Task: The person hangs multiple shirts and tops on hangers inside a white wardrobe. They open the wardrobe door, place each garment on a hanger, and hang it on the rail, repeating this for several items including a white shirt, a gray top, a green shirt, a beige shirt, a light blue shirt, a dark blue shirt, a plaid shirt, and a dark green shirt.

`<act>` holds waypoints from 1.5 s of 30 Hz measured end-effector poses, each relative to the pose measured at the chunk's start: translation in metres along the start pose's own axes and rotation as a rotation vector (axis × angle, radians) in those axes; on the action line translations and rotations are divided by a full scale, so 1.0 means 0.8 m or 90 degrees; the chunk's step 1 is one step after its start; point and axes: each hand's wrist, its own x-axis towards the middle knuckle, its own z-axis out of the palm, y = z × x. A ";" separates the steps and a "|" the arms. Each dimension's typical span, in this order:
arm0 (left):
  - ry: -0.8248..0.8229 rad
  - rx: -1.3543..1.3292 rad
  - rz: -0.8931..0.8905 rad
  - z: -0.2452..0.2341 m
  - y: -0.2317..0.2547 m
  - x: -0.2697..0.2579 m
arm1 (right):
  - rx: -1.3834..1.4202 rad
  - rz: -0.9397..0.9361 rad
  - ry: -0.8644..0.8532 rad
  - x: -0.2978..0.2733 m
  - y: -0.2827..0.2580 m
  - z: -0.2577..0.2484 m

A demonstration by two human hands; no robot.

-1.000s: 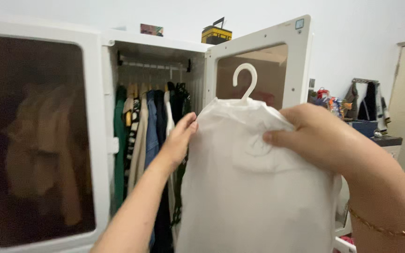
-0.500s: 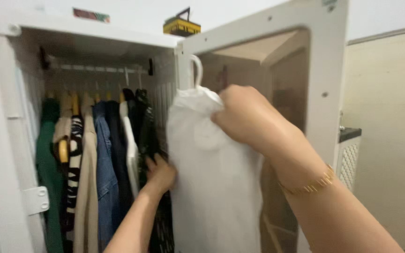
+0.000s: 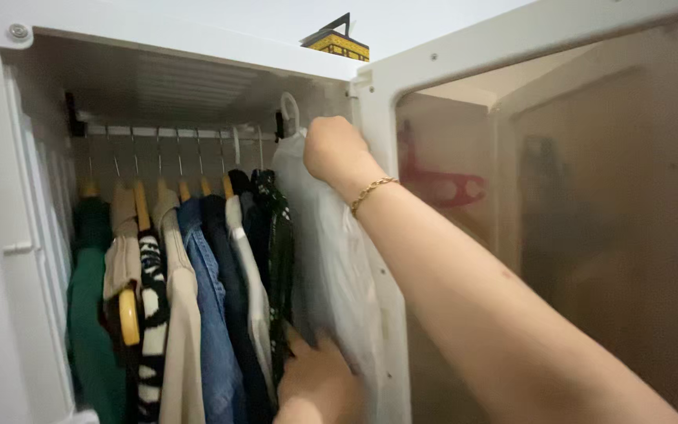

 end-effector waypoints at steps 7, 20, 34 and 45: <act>0.006 -0.055 0.147 -0.008 -0.015 0.061 | 0.060 0.119 -0.097 0.065 -0.027 0.088; 0.571 -0.181 0.112 -0.285 -0.093 -0.006 | 0.058 -0.040 -0.197 0.111 0.009 0.198; 0.640 0.241 -0.128 -0.438 -0.157 0.132 | 0.185 -0.260 -0.227 0.147 -0.217 0.118; 0.613 0.207 -0.126 -0.446 -0.186 0.162 | 0.397 -0.372 -0.011 0.132 -0.222 0.168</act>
